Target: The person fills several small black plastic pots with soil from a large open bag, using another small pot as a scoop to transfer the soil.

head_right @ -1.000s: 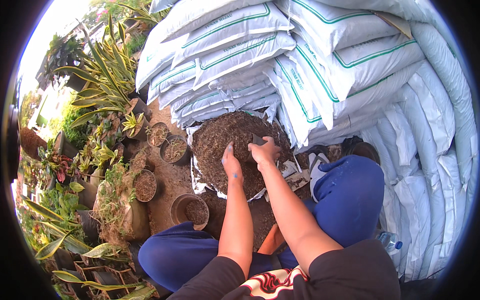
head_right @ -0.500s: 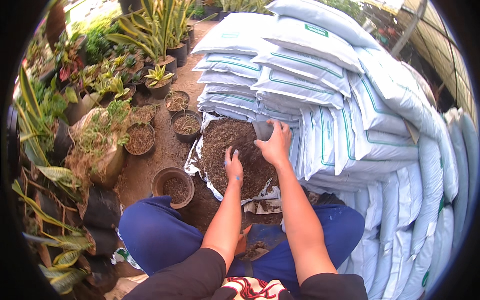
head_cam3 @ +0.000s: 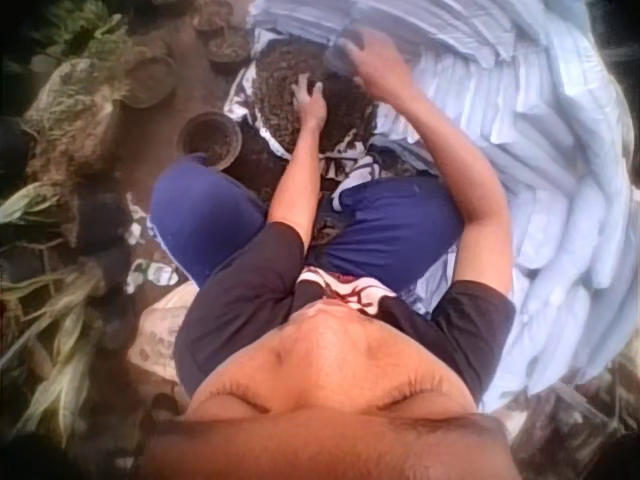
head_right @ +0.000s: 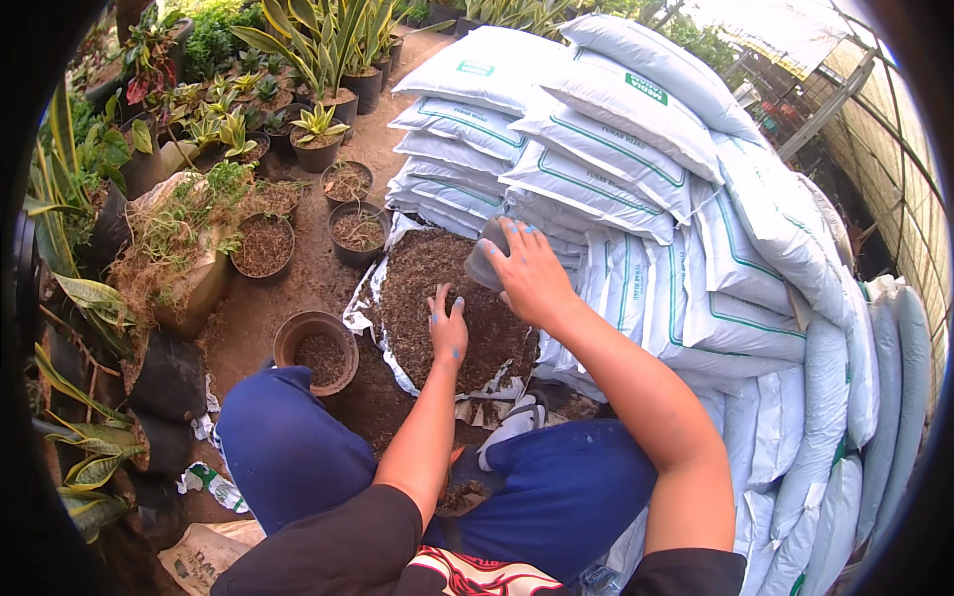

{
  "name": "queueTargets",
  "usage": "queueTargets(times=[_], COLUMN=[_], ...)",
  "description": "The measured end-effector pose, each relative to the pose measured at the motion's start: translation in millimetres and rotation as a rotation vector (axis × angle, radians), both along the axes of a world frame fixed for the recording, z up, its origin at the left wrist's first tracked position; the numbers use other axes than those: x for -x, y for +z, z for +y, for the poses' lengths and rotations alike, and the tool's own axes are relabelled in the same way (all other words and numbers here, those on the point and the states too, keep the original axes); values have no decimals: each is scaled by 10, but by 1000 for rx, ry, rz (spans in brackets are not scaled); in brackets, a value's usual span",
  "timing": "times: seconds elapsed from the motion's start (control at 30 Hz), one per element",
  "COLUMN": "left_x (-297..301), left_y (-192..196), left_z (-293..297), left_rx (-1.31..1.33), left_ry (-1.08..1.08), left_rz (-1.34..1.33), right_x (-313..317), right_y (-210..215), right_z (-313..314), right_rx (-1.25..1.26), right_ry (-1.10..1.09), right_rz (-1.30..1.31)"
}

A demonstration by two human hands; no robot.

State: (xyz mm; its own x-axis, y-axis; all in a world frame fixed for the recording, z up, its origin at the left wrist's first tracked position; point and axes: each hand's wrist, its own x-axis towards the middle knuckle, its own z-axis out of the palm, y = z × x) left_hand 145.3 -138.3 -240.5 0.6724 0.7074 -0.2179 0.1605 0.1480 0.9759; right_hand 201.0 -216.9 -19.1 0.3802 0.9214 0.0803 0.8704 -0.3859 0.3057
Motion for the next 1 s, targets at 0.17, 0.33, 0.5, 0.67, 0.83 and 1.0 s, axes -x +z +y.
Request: queueTargets(times=[0.17,0.33,0.5,0.67,0.83,1.0], left_x=[78,66,-11,-70,-72,-20], left_y=[-52,-262,-227,-197,-102,-122], left_z=[191,393,387,411,442,527], left_rx=[-164,-125,-57,-19,138,196], left_ry=[-25,104,110,44,-43,-66], left_rz=[184,141,113,75,105,14], right_x=[-624,-1139,-1261,-1592,-1451,-1307], right_y=[-435,-874,-1265,-1560,-1755,-1550], right_z=[2,76,53,160,437,633], right_rx=[86,42,-77,-158,-5,-31], right_ry=[-186,-532,-710,-655,-534,-476], right_rz=[119,337,478,481,423,457])
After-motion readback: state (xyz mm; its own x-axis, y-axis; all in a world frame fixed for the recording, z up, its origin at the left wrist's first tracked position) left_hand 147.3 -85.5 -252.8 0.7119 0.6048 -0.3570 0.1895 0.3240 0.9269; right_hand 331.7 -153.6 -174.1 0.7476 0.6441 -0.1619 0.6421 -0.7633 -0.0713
